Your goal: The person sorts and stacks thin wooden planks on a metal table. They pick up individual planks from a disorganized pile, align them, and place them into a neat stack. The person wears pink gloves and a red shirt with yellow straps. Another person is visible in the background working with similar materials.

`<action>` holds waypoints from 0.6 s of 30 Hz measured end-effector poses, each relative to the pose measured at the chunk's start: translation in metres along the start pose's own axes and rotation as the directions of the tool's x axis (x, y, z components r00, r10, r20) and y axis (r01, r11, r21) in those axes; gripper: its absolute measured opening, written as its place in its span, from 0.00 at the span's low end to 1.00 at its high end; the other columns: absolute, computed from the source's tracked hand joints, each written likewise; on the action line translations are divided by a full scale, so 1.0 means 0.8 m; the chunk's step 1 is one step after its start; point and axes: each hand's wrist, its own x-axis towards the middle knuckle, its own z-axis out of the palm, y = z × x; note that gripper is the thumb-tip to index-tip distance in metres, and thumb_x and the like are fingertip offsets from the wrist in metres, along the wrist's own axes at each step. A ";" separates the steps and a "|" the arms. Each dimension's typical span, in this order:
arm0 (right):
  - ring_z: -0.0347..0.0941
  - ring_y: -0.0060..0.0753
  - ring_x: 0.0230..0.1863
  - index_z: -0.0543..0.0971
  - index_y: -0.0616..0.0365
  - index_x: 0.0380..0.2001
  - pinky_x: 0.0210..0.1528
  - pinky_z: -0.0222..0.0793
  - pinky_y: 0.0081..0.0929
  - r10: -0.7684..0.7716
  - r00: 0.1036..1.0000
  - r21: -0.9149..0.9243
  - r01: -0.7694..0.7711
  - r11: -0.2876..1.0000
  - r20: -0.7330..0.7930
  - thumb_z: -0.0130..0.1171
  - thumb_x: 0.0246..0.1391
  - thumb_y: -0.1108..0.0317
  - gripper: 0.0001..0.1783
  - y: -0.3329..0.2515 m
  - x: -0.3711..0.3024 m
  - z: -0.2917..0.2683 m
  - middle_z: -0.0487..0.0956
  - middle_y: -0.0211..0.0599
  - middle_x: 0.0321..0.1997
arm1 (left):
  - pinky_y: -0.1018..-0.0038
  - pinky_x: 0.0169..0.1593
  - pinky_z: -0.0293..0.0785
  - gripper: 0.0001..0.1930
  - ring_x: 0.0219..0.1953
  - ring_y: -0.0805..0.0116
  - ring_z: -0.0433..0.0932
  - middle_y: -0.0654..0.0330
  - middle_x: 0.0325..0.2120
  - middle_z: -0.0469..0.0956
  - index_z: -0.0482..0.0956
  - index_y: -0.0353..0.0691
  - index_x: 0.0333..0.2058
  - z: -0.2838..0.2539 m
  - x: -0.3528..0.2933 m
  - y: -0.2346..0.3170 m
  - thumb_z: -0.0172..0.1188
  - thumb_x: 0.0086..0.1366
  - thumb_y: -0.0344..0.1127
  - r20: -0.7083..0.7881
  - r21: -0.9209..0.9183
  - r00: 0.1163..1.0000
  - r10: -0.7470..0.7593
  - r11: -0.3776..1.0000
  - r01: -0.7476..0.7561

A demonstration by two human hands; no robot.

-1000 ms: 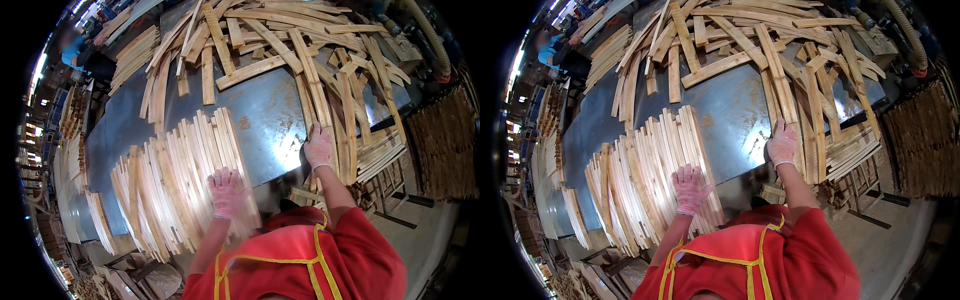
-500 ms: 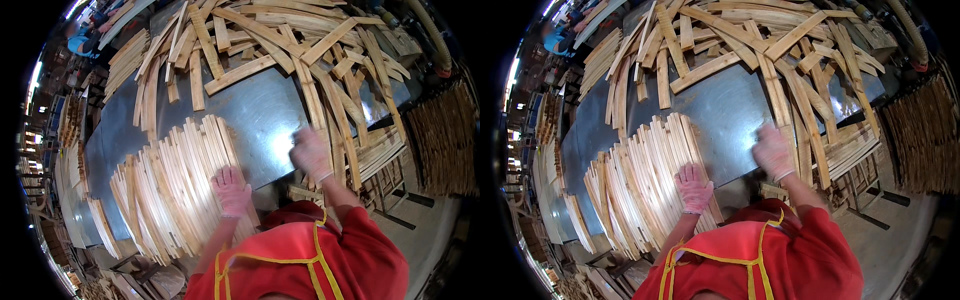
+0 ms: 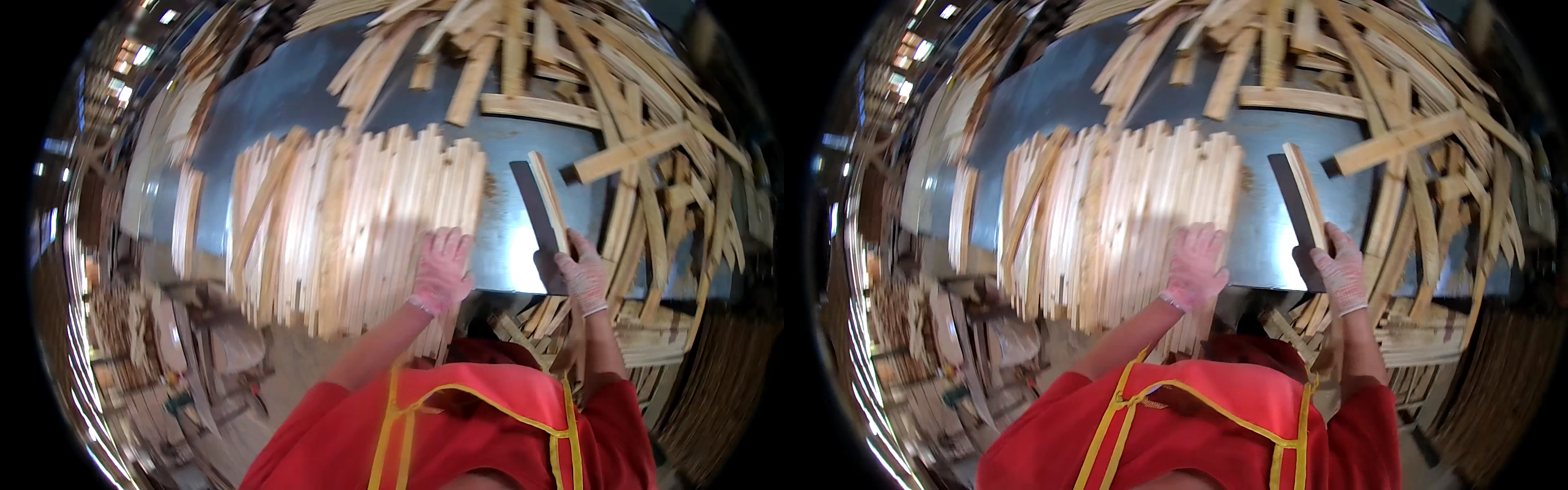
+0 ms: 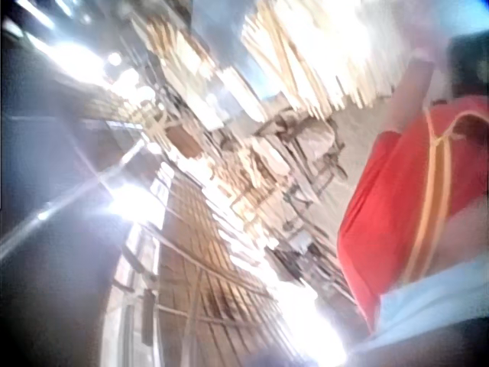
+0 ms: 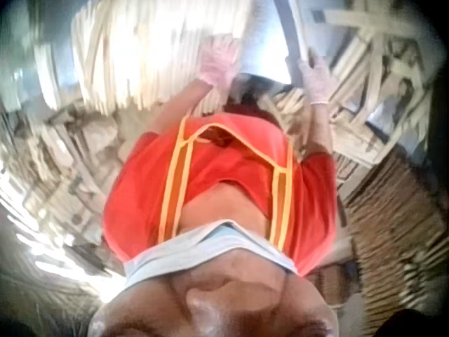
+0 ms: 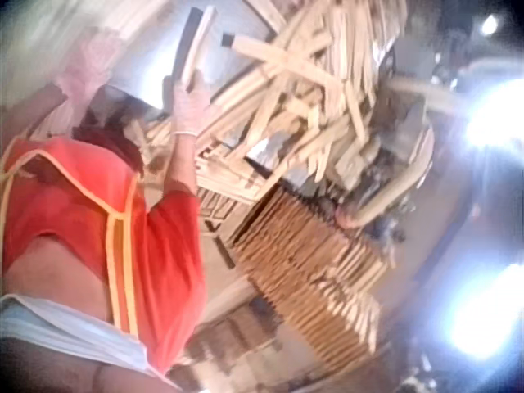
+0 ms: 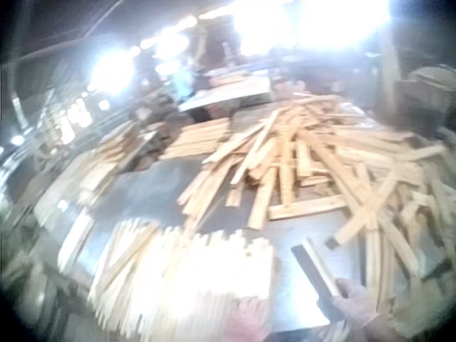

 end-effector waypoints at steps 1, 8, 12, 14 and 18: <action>0.78 0.49 0.64 0.74 0.62 0.71 0.69 0.72 0.39 0.023 0.999 0.184 -0.031 0.982 0.043 0.67 0.58 0.66 0.37 0.011 0.007 0.036 0.81 0.53 0.63 | 0.44 0.78 0.50 0.38 0.72 0.49 0.62 0.50 0.64 0.70 0.73 0.40 0.65 0.001 -0.003 -0.003 0.67 0.57 0.50 -0.031 -0.024 0.999 0.017 1.000 -0.018; 0.80 0.59 0.61 0.76 0.62 0.64 0.64 0.72 0.44 -0.090 0.891 -0.099 0.149 0.984 0.445 0.61 0.64 0.48 0.34 -0.096 0.013 0.166 0.85 0.59 0.58 | 0.53 0.67 0.68 0.26 0.60 0.50 0.72 0.52 0.51 0.74 0.78 0.40 0.52 -0.016 -0.071 -0.028 0.68 0.55 0.44 -0.288 -0.186 0.953 -0.094 0.982 0.040; 0.79 0.58 0.64 0.65 0.63 0.73 0.68 0.70 0.42 0.101 0.855 0.118 -0.186 0.975 0.508 0.68 0.60 0.46 0.47 -0.098 -0.030 0.180 0.82 0.59 0.62 | 0.56 0.51 0.76 0.14 0.47 0.53 0.79 0.55 0.43 0.79 0.82 0.41 0.39 -0.044 -0.189 -0.040 0.66 0.59 0.42 -0.203 -0.362 0.939 -0.277 0.913 0.190; 0.77 0.60 0.66 0.59 0.63 0.75 0.69 0.69 0.41 0.088 0.884 -0.059 -0.069 0.996 0.460 0.71 0.58 0.45 0.53 -0.086 -0.037 0.191 0.80 0.62 0.64 | 0.59 0.40 0.78 0.07 0.37 0.53 0.80 0.58 0.33 0.80 0.82 0.43 0.29 -0.011 -0.276 -0.045 0.67 0.61 0.38 -0.232 -0.433 0.902 -0.364 0.869 0.239; 0.74 0.62 0.70 0.52 0.68 0.77 0.73 0.66 0.41 0.032 0.913 -0.258 0.082 0.963 0.407 0.74 0.55 0.44 0.61 -0.078 -0.025 0.207 0.76 0.66 0.69 | 0.59 0.41 0.77 0.09 0.35 0.57 0.81 0.60 0.32 0.82 0.85 0.48 0.37 0.018 -0.375 -0.032 0.69 0.69 0.45 0.237 -0.826 0.534 -0.811 0.121 0.550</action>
